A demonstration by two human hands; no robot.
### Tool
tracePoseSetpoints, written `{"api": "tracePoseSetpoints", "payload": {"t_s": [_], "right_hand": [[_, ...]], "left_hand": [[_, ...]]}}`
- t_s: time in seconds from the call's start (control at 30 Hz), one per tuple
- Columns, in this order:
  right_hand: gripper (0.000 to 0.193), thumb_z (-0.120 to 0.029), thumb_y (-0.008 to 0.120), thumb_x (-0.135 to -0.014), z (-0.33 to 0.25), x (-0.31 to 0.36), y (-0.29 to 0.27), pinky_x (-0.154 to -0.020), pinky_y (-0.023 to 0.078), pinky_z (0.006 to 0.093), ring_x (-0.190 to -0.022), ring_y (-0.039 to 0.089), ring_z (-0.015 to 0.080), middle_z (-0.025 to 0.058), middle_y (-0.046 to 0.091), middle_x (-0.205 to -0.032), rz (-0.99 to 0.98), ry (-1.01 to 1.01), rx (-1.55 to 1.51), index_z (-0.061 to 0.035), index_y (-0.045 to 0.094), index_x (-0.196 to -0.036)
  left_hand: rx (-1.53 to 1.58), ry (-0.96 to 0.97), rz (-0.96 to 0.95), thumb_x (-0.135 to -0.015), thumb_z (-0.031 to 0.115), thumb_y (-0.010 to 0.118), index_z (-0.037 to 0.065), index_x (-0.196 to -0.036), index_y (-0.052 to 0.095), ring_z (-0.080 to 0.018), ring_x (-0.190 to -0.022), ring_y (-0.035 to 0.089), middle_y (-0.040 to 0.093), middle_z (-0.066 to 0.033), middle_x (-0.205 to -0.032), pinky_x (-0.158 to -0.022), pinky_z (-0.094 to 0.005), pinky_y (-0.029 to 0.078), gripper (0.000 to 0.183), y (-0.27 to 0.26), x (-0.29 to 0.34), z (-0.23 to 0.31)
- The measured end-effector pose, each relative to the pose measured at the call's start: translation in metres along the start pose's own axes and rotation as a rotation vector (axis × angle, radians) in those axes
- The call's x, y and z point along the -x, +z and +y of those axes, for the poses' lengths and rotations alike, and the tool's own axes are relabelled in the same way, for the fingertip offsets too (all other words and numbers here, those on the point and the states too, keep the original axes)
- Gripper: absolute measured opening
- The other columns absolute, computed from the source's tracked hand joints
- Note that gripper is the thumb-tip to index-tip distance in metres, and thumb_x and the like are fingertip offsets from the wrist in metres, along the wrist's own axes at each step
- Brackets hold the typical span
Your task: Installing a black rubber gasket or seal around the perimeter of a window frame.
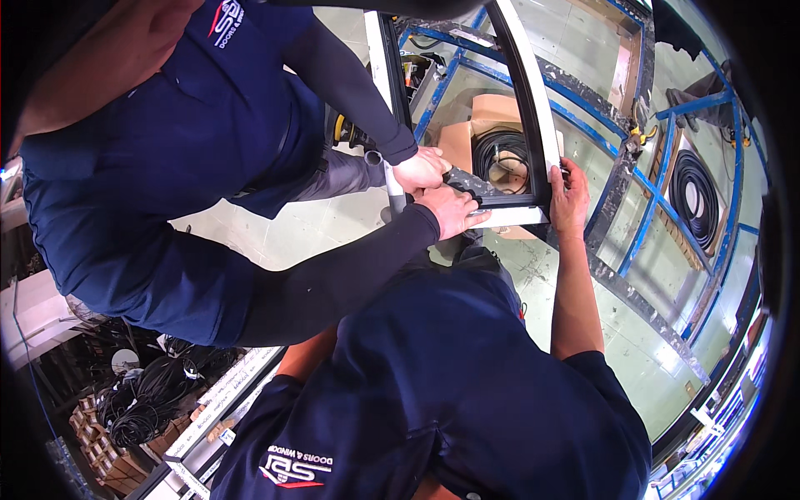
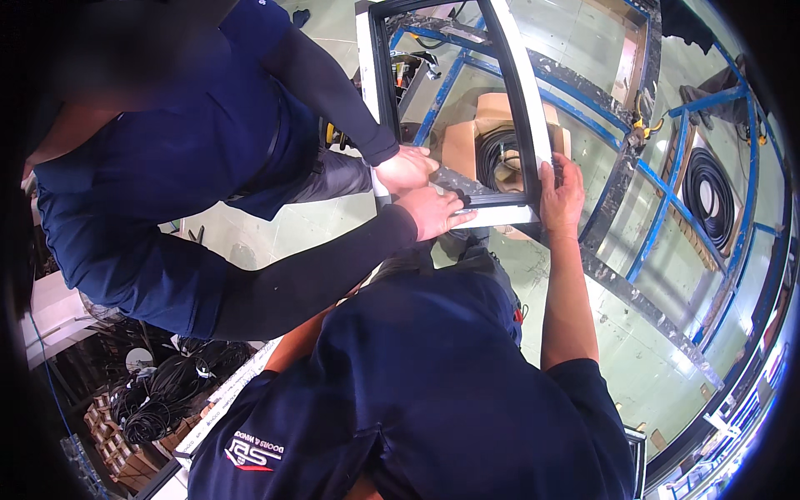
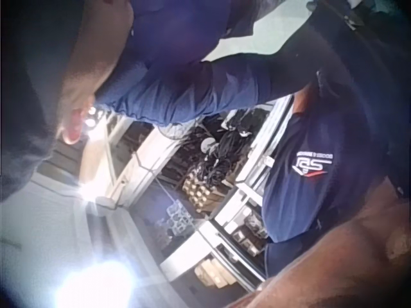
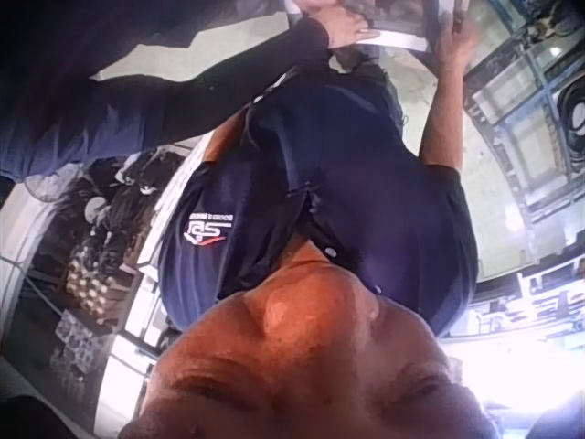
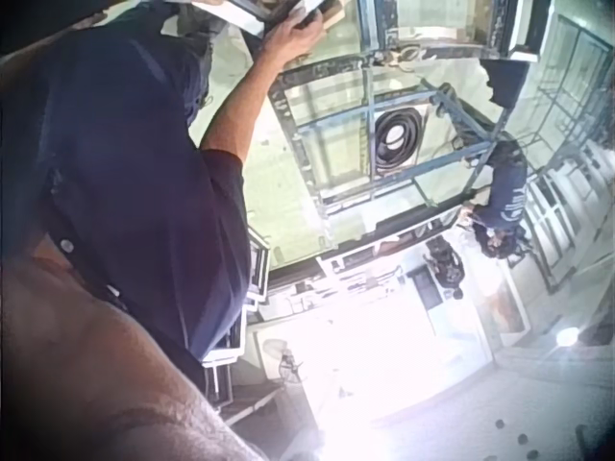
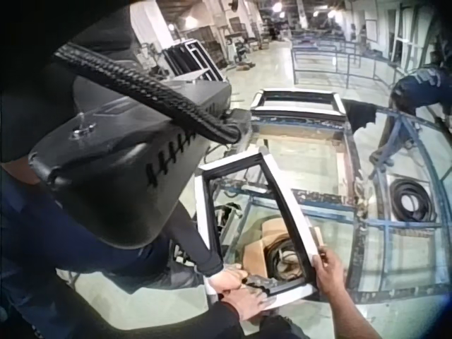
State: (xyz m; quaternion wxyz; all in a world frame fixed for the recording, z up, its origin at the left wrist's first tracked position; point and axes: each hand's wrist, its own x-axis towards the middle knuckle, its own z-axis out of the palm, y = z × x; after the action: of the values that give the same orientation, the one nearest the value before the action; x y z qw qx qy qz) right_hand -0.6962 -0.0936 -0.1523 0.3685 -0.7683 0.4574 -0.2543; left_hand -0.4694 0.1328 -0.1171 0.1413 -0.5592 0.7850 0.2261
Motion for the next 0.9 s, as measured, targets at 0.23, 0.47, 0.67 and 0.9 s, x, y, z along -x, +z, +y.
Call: {"api": "tracePoseSetpoints", "payload": {"t_s": [0.23,0.47,0.67,0.9], "right_hand": [[0.041,-0.036,0.074,-0.109,0.000,0.001,0.000,-0.103,0.059,0.0448,-0.115,0.075,0.0345,0.0173,0.075,-0.127,-0.006,0.020,0.035,-0.0065,0.073,-0.138],[0.042,-0.036,0.073,-0.110,-0.001,0.001,-0.001,-0.105,0.057,0.0460,-0.118,0.073,0.0361,0.0183,0.074,-0.129,-0.016,0.027,0.028,-0.0063,0.072,-0.140],[0.042,-0.035,0.073,-0.111,-0.003,0.001,0.000,-0.105,0.058,0.0448,-0.117,0.074,0.0347,0.0181,0.074,-0.129,-0.021,0.035,0.013,-0.0061,0.072,-0.140],[0.042,-0.035,0.074,-0.110,-0.004,0.001,-0.001,-0.103,0.059,0.0448,-0.115,0.075,0.0349,0.0192,0.075,-0.129,-0.008,0.032,0.039,-0.0052,0.071,-0.141]], "left_hand": [[-0.003,-0.046,-0.047,-0.118,0.022,0.040,0.033,-0.176,0.038,-0.0246,-0.127,0.072,0.067,-0.0097,-0.139,-0.104,-0.0429,0.062,0.060,-0.016,0.002,0.004],[0.051,-0.114,0.081,-0.116,0.024,0.044,0.029,-0.171,0.048,-0.0255,-0.118,0.077,0.074,-0.0077,-0.132,-0.098,-0.0440,0.063,0.055,-0.007,-0.007,0.004],[0.029,-0.264,0.033,-0.114,0.025,0.049,0.022,-0.160,0.062,-0.0258,-0.110,0.081,0.080,-0.0066,-0.123,-0.093,-0.0448,0.064,0.048,-0.012,-0.019,0.007],[0.044,-0.410,0.259,-0.108,0.025,0.059,0.014,-0.128,0.077,-0.0243,-0.105,0.082,0.082,-0.0087,-0.116,-0.085,-0.0459,0.062,0.029,-0.002,-0.029,0.023]]}}
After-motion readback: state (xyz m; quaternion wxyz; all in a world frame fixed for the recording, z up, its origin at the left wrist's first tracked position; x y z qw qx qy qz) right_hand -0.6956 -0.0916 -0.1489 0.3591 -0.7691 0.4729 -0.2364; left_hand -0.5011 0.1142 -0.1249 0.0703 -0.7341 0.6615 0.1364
